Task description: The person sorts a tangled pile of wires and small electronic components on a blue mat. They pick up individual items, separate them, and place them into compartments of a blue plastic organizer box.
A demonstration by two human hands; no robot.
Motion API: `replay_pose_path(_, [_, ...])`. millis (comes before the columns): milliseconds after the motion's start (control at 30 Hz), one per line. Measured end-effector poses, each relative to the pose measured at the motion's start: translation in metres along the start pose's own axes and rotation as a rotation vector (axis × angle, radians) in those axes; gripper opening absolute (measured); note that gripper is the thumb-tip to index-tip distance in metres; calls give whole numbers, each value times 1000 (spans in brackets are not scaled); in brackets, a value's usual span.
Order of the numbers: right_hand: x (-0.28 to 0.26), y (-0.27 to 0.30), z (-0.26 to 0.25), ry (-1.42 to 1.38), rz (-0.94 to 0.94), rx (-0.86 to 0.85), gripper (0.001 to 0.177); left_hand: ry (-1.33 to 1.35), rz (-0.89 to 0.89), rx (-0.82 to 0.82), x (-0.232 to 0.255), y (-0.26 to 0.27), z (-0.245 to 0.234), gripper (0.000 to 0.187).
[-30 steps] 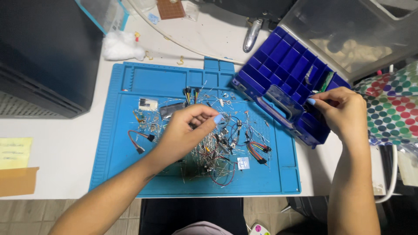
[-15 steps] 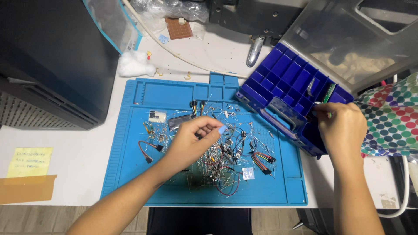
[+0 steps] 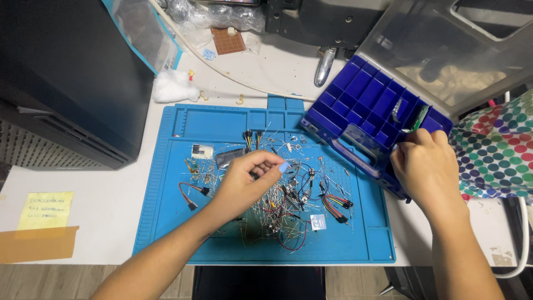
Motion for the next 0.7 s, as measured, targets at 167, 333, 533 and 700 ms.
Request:
replay_pose_path(167, [-6,1,-8,-55,12,-58,38,-6,1,-1,-1,0,1,17])
replay_pose_path(333, [-8,0,-10,-87,43,-119,46,-6,-20,-4,-1,0,2,17])
replay_pose_path(533, [-3,0,-19,-159,-1,-32,22,-32,20,-4,-2,-1,2,17])
replay_pose_path(700, [14,-9,-12,-355,119,-161,13,-24,-1,-9,-2,-1,3,16])
Point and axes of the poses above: each hand's wrist, its own y-axis away from the middle knuckle, its own z-axis out of the palm, x = y × z, the point moved 6 cm from there along -y, towards the middle knuckle, and after that the axes turned 13 degrees about -y, right-handed, at the moved point
